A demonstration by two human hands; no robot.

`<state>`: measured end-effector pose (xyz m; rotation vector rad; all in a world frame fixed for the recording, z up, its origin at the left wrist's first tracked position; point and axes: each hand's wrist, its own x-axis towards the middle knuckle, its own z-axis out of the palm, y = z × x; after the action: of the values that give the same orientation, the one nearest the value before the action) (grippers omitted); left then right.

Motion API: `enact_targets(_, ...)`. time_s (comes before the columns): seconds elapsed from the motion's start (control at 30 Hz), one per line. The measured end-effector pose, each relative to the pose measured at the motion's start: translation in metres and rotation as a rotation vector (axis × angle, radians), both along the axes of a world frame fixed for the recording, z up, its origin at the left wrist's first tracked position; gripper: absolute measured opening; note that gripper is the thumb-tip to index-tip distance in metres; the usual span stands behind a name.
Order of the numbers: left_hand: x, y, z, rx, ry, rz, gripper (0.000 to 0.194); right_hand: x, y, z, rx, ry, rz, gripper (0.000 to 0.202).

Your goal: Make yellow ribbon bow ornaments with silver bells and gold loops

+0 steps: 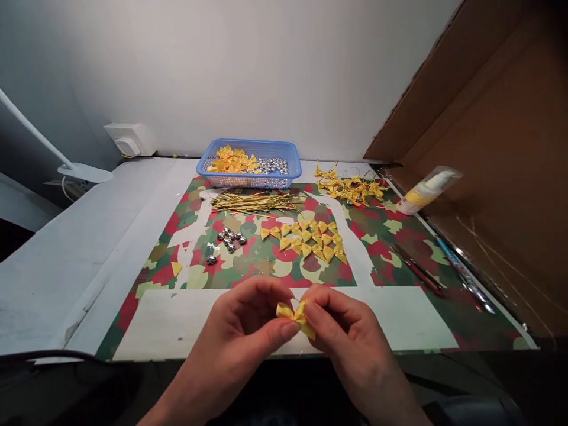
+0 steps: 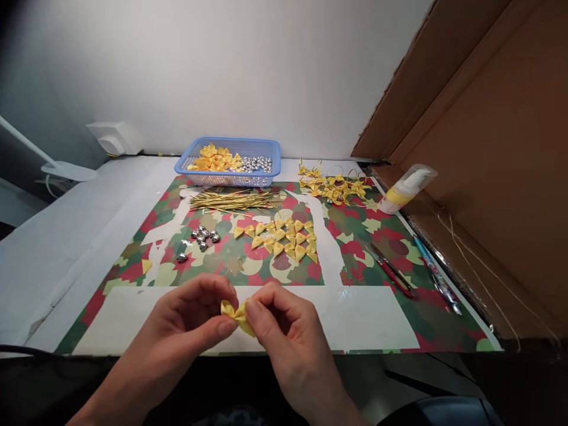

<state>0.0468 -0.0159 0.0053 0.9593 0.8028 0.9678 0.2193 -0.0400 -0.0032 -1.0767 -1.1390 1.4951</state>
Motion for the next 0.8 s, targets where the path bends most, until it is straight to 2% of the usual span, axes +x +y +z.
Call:
enact_targets(0.1, 0.002, 0.004, -0.005, -0.010, -0.010, 0.031, 0.018, -0.006, -0.001, -0.007, -0.076, 0.102, -0.059, 0.035)
enact_targets(0.2, 0.001, 0.005, -0.013, -0.062, 0.002, 0.051, 0.017, -0.009, 0.001, -0.010, -0.065, 0.062, -0.133, 0.034)
enact_targets(0.33, 0.000, 0.006, -0.023, -0.179, -0.063, 0.030, 0.007, -0.006, 0.008, -0.012, -0.053, 0.009, -0.120, 0.035)
enact_targets(0.47, 0.001, 0.010, -0.021, -0.279, -0.096, 0.061, 0.007, -0.001, 0.013, -0.018, -0.098, 0.000, -0.129, 0.028)
enact_targets(0.6, 0.001, 0.015, -0.016, -0.347, -0.094, 0.117, 0.011, -0.001, 0.014, -0.021, -0.123, -0.025, -0.154, 0.031)
enact_targets(0.67, 0.002, 0.017, -0.016, -0.360, -0.119, 0.127, 0.011, -0.003, 0.013, -0.021, -0.085, -0.129, -0.095, 0.022)
enact_targets(0.8, 0.004, 0.018, -0.021, -0.386, -0.162, 0.135, 0.014, -0.002, 0.012, -0.021, 0.174, -0.375, -0.089, 0.019)
